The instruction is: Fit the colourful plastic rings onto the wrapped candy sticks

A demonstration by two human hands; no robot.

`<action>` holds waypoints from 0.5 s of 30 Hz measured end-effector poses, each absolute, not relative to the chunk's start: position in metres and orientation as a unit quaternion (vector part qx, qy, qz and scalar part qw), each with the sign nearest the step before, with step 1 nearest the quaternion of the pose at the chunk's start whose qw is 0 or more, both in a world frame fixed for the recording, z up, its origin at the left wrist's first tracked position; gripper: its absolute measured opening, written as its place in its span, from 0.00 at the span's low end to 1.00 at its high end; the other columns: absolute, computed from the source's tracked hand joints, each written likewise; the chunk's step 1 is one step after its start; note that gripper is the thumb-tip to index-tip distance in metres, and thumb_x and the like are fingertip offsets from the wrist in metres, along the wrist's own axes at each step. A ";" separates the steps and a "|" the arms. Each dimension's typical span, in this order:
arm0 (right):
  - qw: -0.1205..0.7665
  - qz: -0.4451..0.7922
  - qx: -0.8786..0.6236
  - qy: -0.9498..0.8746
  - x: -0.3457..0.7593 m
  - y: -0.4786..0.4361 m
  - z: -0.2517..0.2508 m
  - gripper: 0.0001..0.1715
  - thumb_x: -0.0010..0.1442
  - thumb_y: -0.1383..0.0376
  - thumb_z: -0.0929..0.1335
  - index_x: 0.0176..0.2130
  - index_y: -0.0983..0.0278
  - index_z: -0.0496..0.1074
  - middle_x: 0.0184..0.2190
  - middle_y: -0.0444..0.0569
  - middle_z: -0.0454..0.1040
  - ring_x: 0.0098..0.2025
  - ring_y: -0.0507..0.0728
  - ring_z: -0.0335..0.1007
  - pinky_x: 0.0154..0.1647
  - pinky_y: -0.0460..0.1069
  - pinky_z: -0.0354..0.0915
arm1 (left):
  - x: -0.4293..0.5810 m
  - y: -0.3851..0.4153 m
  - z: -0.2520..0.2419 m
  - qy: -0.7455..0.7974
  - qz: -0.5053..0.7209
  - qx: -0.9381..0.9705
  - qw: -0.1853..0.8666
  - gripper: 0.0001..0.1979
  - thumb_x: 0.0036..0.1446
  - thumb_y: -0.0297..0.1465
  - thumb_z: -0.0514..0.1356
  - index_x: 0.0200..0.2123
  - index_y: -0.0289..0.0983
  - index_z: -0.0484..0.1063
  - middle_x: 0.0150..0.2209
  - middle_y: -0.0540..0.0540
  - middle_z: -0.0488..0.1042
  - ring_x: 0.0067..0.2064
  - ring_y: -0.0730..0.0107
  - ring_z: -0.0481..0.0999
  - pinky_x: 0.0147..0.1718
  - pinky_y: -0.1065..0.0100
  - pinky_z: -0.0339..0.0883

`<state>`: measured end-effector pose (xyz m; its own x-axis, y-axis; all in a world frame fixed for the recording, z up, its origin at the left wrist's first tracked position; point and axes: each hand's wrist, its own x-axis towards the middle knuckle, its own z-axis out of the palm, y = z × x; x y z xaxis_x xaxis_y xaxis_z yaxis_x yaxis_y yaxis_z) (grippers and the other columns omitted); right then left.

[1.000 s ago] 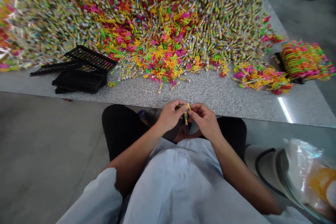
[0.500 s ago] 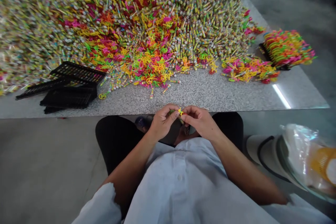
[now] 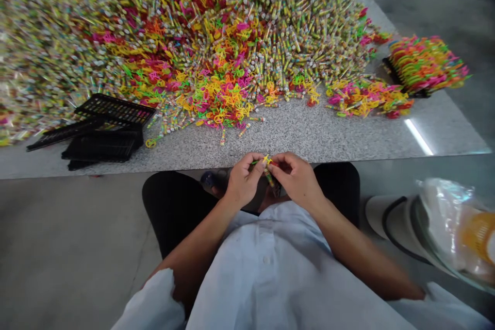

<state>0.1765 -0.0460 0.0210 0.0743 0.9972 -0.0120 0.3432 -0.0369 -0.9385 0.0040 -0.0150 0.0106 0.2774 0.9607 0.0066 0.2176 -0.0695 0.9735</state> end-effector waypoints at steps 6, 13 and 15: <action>0.411 0.305 -0.611 -0.604 0.174 -0.046 0.017 0.09 0.64 0.61 0.71 0.43 0.62 0.77 0.39 0.49 0.79 0.41 0.57 0.75 0.47 0.53 0.69 | 0.001 -0.011 0.007 0.452 0.367 0.568 0.582 0.12 0.65 0.40 0.61 0.43 0.37 0.74 0.37 0.48 0.77 0.36 0.71 0.76 0.39 0.68 0.71; 0.414 0.467 -0.570 -0.534 0.179 -0.038 0.010 0.16 0.64 0.55 0.71 0.44 0.62 0.80 0.35 0.47 0.80 0.36 0.56 0.76 0.38 0.50 0.71 | -0.002 -0.007 0.007 0.467 0.361 0.560 0.582 0.13 0.63 0.40 0.62 0.44 0.37 0.75 0.35 0.48 0.78 0.35 0.71 0.77 0.38 0.68 0.73; 0.407 0.460 -0.579 -0.537 0.180 -0.037 0.008 0.15 0.63 0.55 0.71 0.43 0.62 0.80 0.35 0.47 0.80 0.36 0.56 0.76 0.38 0.50 0.70 | -0.002 -0.006 0.005 0.470 0.353 0.562 0.582 0.13 0.63 0.41 0.62 0.43 0.37 0.76 0.35 0.48 0.78 0.35 0.70 0.76 0.37 0.68 0.73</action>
